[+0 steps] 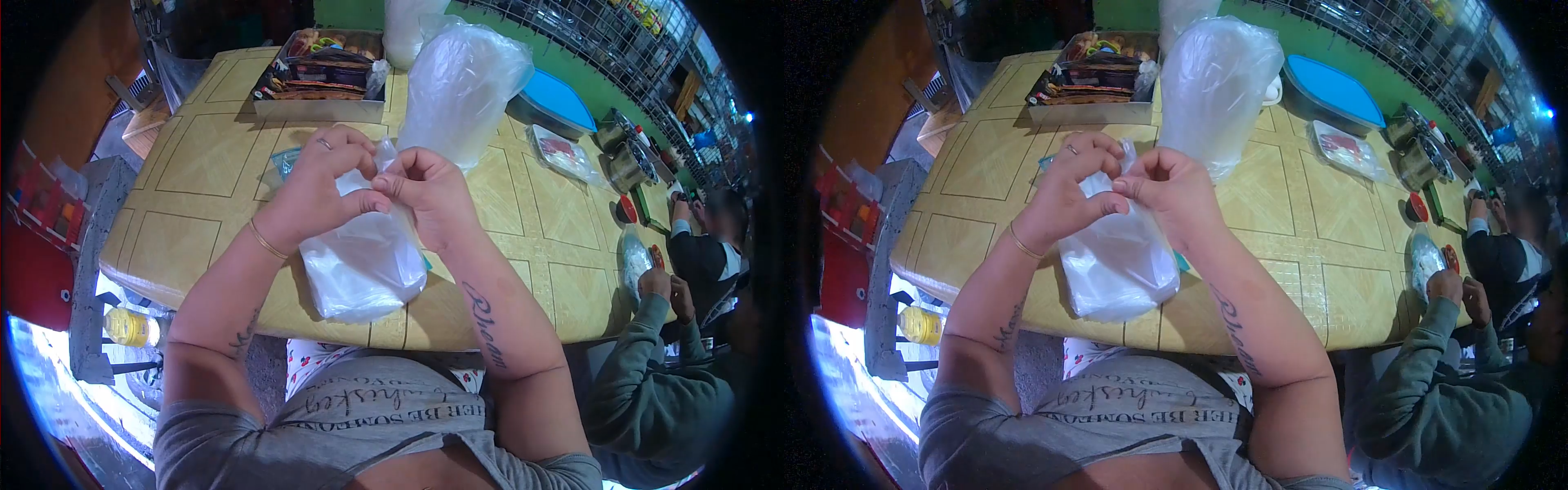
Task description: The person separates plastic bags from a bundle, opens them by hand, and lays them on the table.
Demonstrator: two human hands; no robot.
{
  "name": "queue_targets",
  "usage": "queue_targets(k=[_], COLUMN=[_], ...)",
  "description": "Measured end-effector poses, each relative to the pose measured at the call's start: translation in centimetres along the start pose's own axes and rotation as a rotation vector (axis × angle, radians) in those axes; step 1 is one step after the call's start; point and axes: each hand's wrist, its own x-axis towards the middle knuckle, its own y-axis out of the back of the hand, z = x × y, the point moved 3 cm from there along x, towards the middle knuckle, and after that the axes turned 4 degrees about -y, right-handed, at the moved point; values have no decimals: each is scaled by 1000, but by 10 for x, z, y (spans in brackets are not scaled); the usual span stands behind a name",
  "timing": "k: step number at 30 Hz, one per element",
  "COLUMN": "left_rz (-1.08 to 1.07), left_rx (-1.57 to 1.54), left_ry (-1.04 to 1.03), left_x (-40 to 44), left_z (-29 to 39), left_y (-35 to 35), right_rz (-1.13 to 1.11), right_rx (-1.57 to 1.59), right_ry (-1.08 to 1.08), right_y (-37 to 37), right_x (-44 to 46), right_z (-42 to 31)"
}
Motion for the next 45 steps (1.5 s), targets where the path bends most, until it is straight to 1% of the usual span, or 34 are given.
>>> queue_targets(k=[3,4,6,9,10,13,16,19,22,23,25,27,28,29,30,31,32,33,34,35,36,38,39,42,45], left_rz=[-15,-23,-32,-45,-49,-515,-1028,-617,-49,-174,-413,-674,-806,-487,-271,-57,159,182,133,82,31,76,100,430,624], left_rx=[-102,-146,-116,-63,-45,32,107,370,381,199,-165,-4,77,166,46,-74,-191,-227,-134,-43,44,-41,-82,-508,-403], left_ry=[49,66,24,-34,-56,38,608,327,-183,-184,-181,-54,10,30,89,145,199,215,104,-4,-109,63,147,366,604], left_x=[-3,-3,-1,0,0,-9,-15,-15,3,-2,-14,-12,-13,-10,-6,-1,2,2,4,3,0,-11,-14,-18,-18], left_z=[-4,-4,2,5,4,-11,-6,0,31,32,36,31,29,28,31,37,41,43,43,38,33,7,-3,-30,-51], left_y=[-10,-12,-6,5,9,24,30,36,24,11,-12,-18,-19,-14,-8,-2,5,6,6,7,6,5,5,16,34], right_rz=[-52,-28,19,158,213,346,378,352,336,319,313,335,312,292,273,165,37,-90,-181,-320,-268,-161,-96,101,110], right_rx=[122,79,-8,44,53,91,96,19,-21,-20,-3,33,24,16,10,-106,-170,-232,-458,-660,-799,-1084,-1140,-1289,-1435], right_ry=[-51,-20,42,189,185,195,246,291,303,315,379,481,545,611,678,725,674,621,564,403,439,511,424,161,141], right_y=[-2,3,17,31,38,53,55,48,41,41,42,48,46,43,41,34,23,8,-10,-23,-29,-40,-36,-17,16], right_x=[0,1,5,10,12,14,12,8,3,3,3,1,-2,-7,-12,-16,-20,-25,-31,-37,-38,-38,-36,-30,-16], right_z=[5,5,3,-8,-13,-26,-34,-37,-41,-42,-46,-56,-61,-68,-72,-70,-62,-52,-49,-48,-42,-33,-32,-33,-38])
